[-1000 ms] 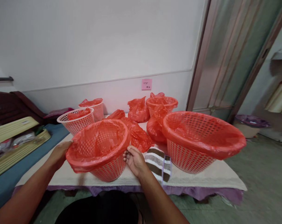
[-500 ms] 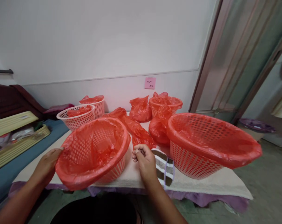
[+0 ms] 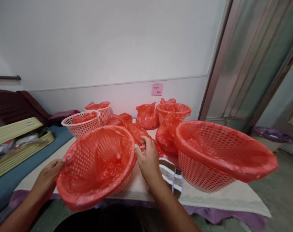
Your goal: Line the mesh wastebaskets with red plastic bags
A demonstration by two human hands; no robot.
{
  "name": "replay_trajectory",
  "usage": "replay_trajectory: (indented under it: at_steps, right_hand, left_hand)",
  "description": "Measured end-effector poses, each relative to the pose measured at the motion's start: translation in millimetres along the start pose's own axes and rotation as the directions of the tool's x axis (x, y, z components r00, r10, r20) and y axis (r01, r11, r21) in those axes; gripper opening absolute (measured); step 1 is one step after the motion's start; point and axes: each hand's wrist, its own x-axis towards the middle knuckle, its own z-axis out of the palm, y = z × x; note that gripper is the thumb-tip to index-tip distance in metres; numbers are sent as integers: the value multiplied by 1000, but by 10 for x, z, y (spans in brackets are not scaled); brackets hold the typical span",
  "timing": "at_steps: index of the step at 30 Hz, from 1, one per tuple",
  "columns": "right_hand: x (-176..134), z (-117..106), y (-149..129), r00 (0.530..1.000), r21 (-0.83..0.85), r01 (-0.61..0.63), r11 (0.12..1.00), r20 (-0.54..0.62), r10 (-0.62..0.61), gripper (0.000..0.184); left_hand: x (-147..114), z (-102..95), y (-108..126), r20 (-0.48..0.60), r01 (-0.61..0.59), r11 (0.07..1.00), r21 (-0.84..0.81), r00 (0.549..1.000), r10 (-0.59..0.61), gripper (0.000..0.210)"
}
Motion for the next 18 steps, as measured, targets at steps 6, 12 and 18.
replay_trajectory:
  at_steps: [6, 12, 18]
  right_hand:
    - [127, 221, -37, 985, -355, 108, 929, 167, -50, 47]
    - [38, 282, -46, 958, -410, 201, 889, 273, -91, 50]
    - [-215, 183, -33, 950, -405, 278, 871, 252, -186, 51]
  left_hand:
    - [-126, -49, -103, 17, 32, 998, -59, 999, -31, 45]
    - [-159, -157, -242, 87, 68, 995, -70, 994, -62, 47]
    - [-26, -505, 134, 81, -192, 940, 284, 981, 176, 61]
